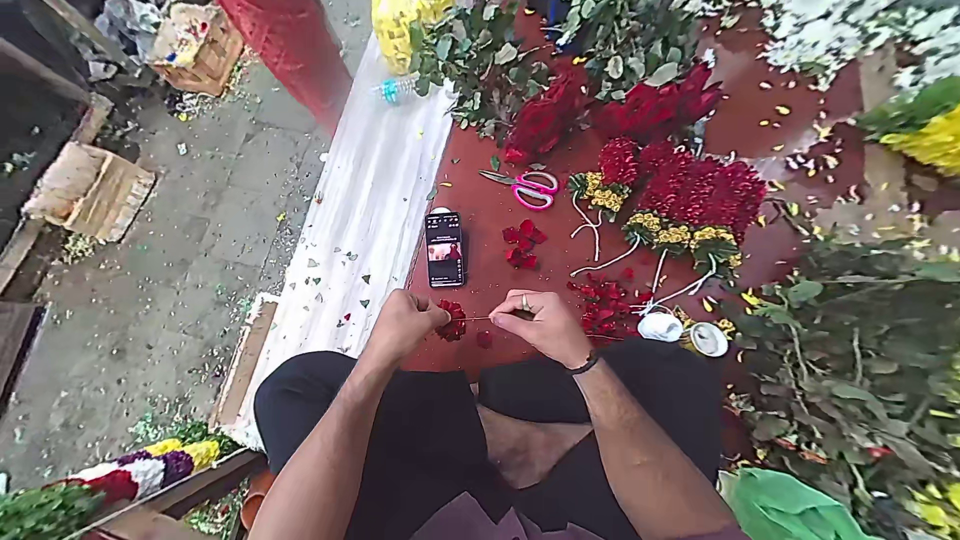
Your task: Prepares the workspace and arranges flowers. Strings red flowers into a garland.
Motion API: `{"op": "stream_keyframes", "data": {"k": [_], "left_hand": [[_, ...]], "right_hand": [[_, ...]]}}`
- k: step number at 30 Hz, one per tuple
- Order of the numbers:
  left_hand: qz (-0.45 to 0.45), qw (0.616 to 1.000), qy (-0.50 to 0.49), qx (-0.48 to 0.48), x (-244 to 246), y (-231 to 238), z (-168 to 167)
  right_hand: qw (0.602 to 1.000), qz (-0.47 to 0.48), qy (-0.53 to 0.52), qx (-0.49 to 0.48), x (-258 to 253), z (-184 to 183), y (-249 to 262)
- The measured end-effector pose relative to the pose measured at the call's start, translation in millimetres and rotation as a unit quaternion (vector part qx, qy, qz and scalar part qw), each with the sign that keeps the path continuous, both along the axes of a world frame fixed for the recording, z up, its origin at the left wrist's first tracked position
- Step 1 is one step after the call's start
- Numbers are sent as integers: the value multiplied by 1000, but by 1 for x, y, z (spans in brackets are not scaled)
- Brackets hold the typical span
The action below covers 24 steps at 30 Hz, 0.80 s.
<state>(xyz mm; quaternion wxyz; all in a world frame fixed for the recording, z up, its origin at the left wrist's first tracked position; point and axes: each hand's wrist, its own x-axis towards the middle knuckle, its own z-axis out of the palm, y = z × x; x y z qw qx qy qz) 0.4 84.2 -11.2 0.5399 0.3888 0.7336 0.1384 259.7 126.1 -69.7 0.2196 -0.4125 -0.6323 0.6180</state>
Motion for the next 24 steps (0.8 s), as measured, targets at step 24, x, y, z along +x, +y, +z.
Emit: {"op": "stream_keyframes", "data": {"k": [24], "left_hand": [[-164, 984, -63, 7, -1, -3, -2]], "right_hand": [[989, 20, 130, -68, 14, 18, 9]]}}
